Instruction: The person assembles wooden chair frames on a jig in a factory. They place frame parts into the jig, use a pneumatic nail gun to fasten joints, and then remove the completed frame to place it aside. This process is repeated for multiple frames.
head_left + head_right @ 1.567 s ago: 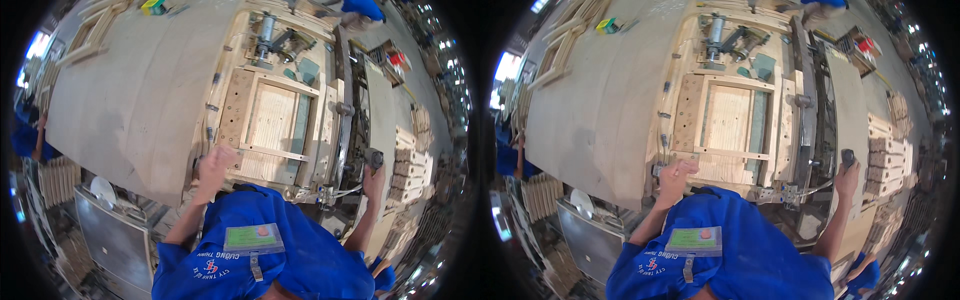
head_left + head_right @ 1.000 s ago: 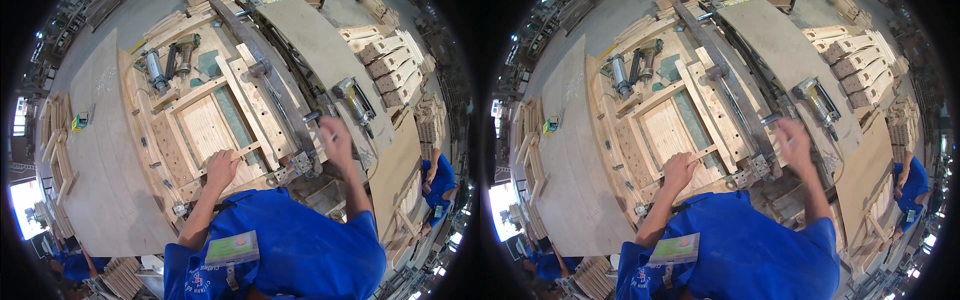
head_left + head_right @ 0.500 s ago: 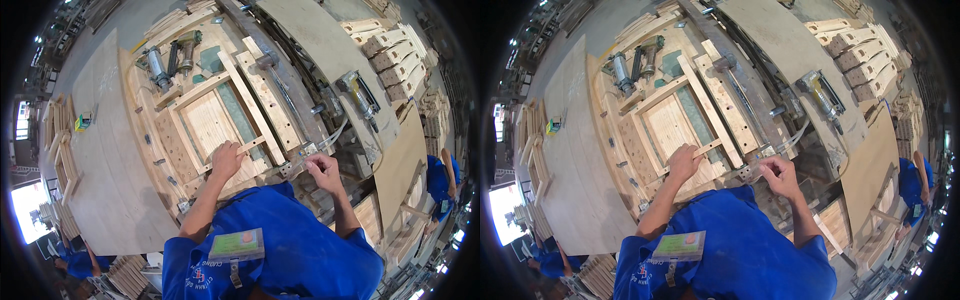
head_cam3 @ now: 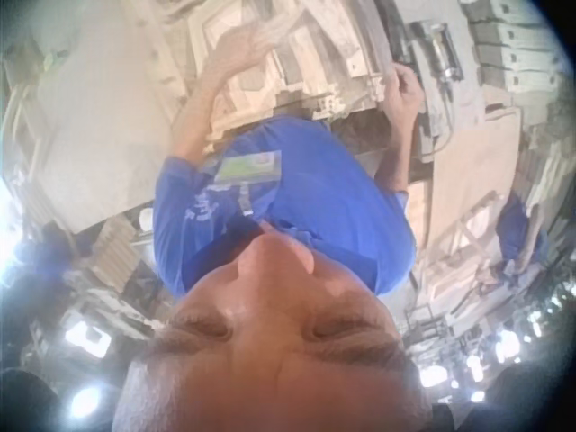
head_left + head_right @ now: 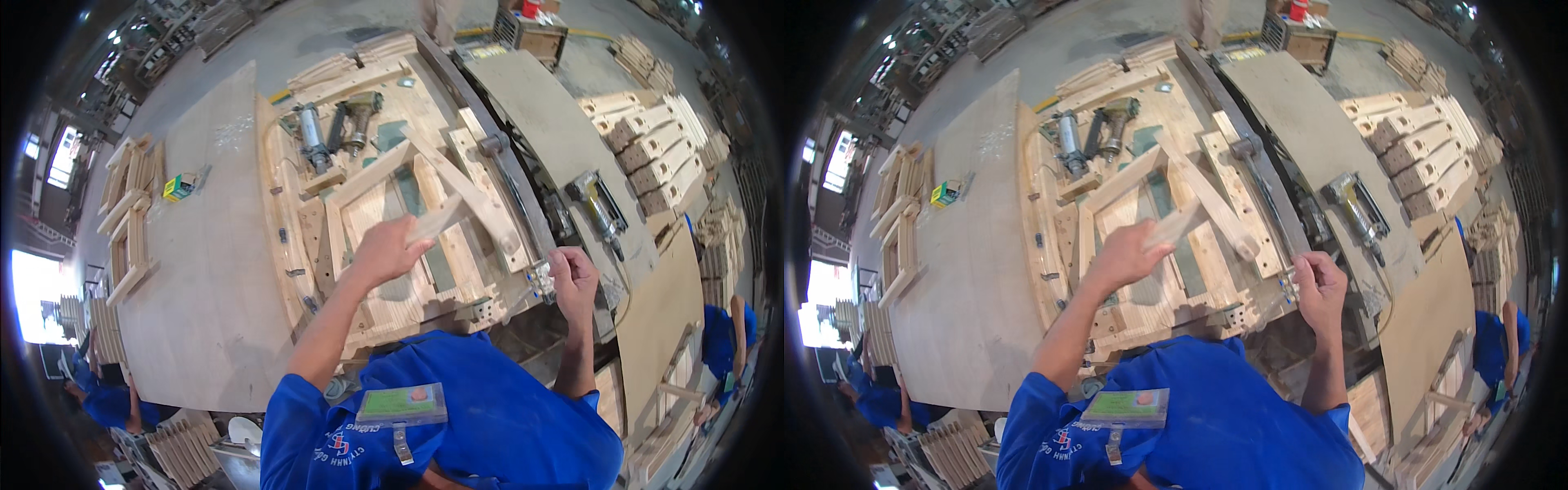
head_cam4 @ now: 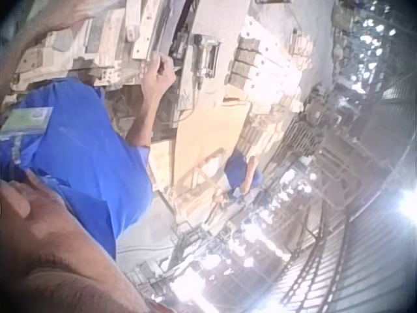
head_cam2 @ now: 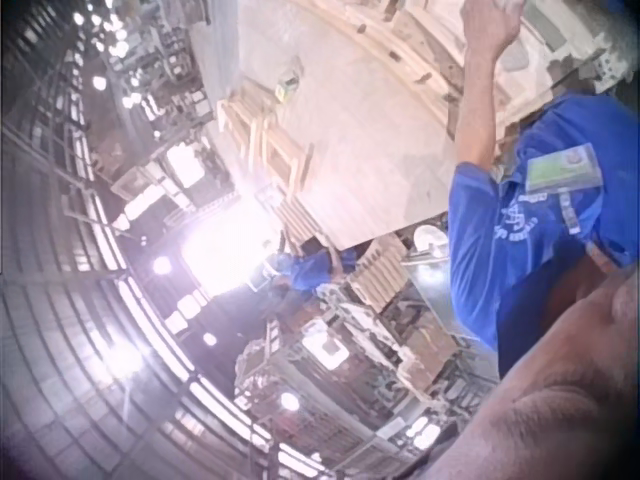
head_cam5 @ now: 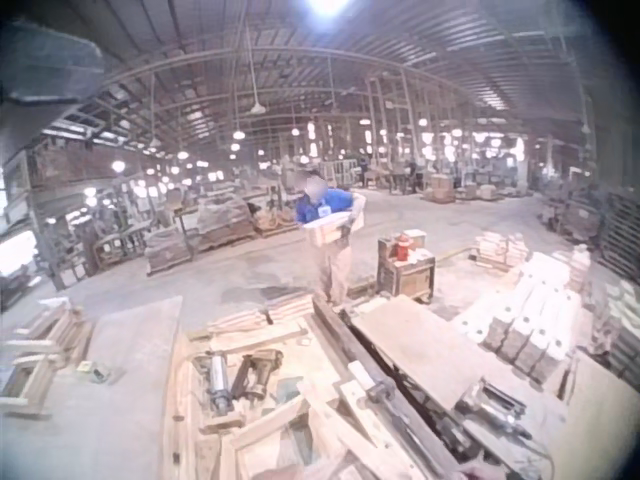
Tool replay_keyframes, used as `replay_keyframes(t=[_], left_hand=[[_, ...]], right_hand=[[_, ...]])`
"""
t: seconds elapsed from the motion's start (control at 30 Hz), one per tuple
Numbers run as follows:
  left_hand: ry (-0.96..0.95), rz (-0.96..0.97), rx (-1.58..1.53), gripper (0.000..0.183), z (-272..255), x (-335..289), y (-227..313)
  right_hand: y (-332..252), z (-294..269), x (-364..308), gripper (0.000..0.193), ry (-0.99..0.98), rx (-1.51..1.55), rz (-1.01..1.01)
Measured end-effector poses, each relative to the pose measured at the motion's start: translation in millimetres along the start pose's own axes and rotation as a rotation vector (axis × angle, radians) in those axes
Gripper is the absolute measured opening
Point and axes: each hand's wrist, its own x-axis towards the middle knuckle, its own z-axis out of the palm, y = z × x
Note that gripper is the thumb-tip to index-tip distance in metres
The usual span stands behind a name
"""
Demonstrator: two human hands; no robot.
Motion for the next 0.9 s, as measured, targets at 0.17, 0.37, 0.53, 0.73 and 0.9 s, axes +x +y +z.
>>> replay_keyframes(t=[0.17, 0.37, 0.53, 0.73, 0.9], left_hand=[[0.159, -0.308, -0.493, 0.047, -116, -27, 14], [0.707, -0.389, -1.027, 0.033, -172, -155, -45], [1.031, -0.289, -1.260, 0.023, -162, -274, -88], [1.483, -0.316, -1.571, 0.018, -108, -376, -124], [1.704, -0.368, -1.582, 0.025, -84, -437, -157]], right_hand=[[-10, 6, 9, 0.016, 0.008, -0.044, 0.027], [-8, 29, 8, 0.018, -0.093, -0.074, 0.086], [-5, 59, 15, 0.020, -0.225, -0.074, 0.038], [-16, 93, 21, 0.021, -0.429, -0.201, 0.034], [-3, 119, 26, 0.025, -0.576, -0.234, -0.025]])
